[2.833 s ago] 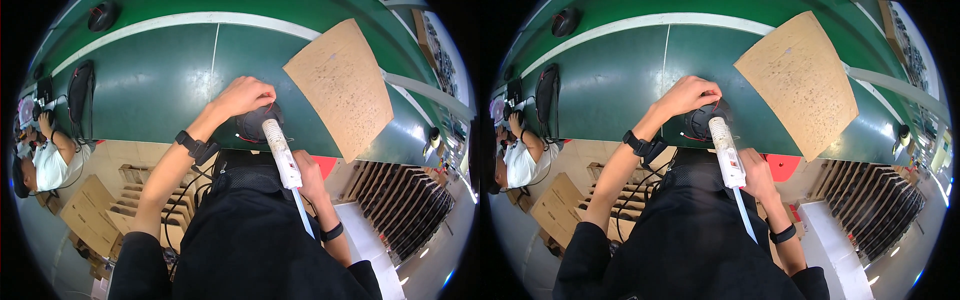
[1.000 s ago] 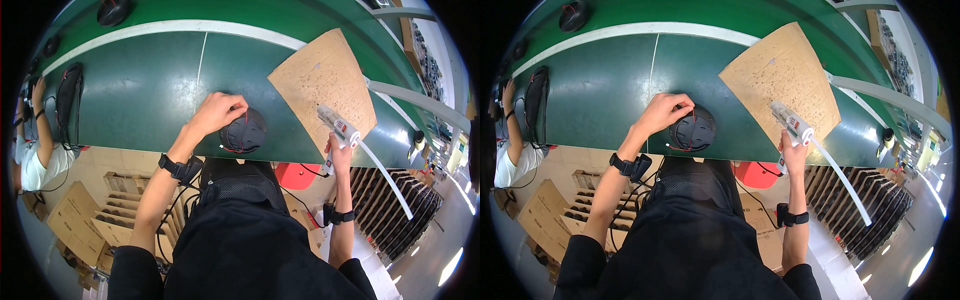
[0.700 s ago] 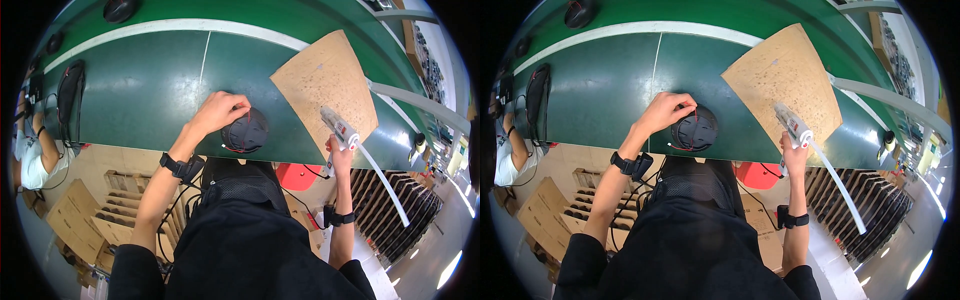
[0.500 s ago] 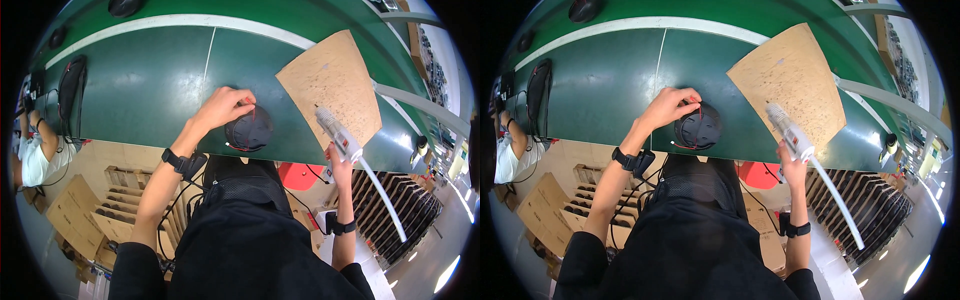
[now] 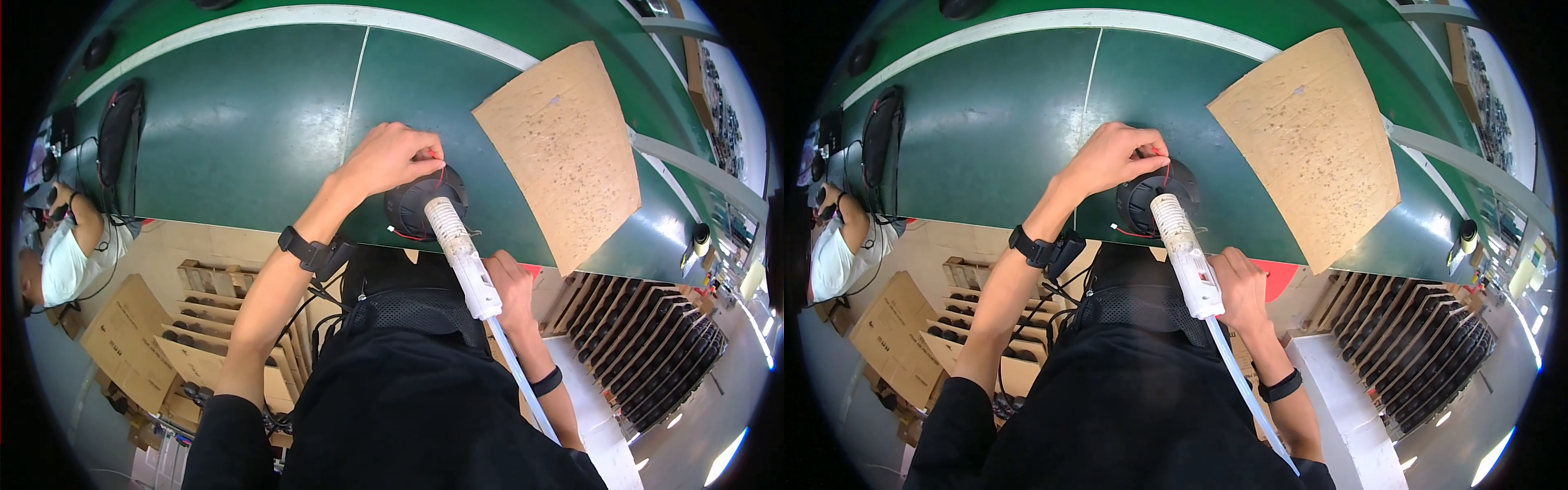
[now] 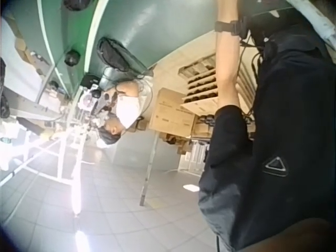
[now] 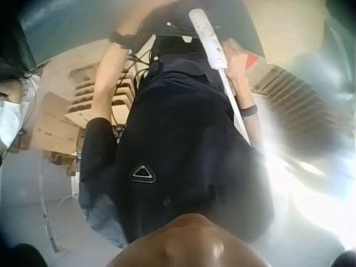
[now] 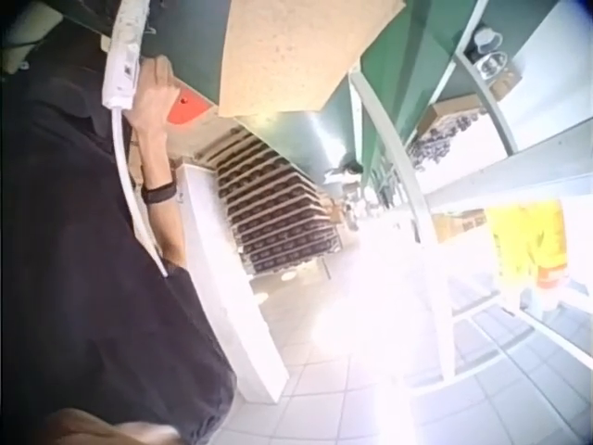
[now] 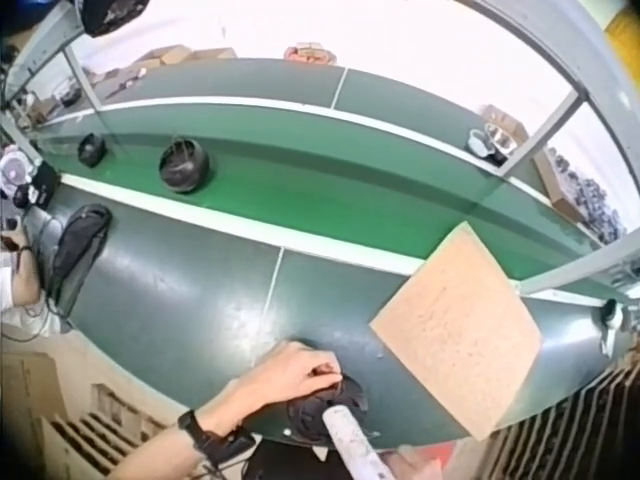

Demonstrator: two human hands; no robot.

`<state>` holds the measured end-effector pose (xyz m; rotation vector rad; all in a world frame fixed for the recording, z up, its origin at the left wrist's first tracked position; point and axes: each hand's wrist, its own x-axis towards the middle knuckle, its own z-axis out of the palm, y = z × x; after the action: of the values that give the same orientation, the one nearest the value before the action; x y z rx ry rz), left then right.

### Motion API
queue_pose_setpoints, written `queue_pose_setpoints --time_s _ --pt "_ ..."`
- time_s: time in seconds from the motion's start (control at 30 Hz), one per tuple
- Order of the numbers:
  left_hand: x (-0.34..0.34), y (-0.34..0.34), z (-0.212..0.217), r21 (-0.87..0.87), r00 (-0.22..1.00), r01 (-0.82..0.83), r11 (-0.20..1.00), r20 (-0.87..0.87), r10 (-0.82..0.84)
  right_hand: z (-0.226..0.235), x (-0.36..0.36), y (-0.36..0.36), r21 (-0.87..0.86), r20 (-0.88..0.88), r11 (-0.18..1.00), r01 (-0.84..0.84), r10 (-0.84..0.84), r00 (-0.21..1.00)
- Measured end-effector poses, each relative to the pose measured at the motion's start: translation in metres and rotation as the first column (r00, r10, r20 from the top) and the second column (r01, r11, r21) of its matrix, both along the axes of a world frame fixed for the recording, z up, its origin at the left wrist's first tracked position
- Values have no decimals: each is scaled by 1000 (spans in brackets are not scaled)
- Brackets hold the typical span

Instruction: The person uses a glue gun to apply glue to the interior of black plastic housings, presses red wires into the glue, and then carries the finished housings to a large cardboard box.

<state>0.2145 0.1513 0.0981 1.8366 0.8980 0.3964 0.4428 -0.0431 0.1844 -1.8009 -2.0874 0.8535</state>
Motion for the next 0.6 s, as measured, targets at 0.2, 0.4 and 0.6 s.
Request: queue_pose_setpoints --time_s 0.2,0.4,0.6 --pt "-1 -1 0 3 1000 -16 1000 18 16 1 -4 1 21 40 1000 -6 5 999" --pt "-3 -1 -1 -1 999 -20 1000 29 20 3 -7 0 11 73 1000 16 -16 997" --pt "-2 -1 -2 -19 1000 -17 1000 20 17 3 -9 -2 14 91 1000 24 -25 996"
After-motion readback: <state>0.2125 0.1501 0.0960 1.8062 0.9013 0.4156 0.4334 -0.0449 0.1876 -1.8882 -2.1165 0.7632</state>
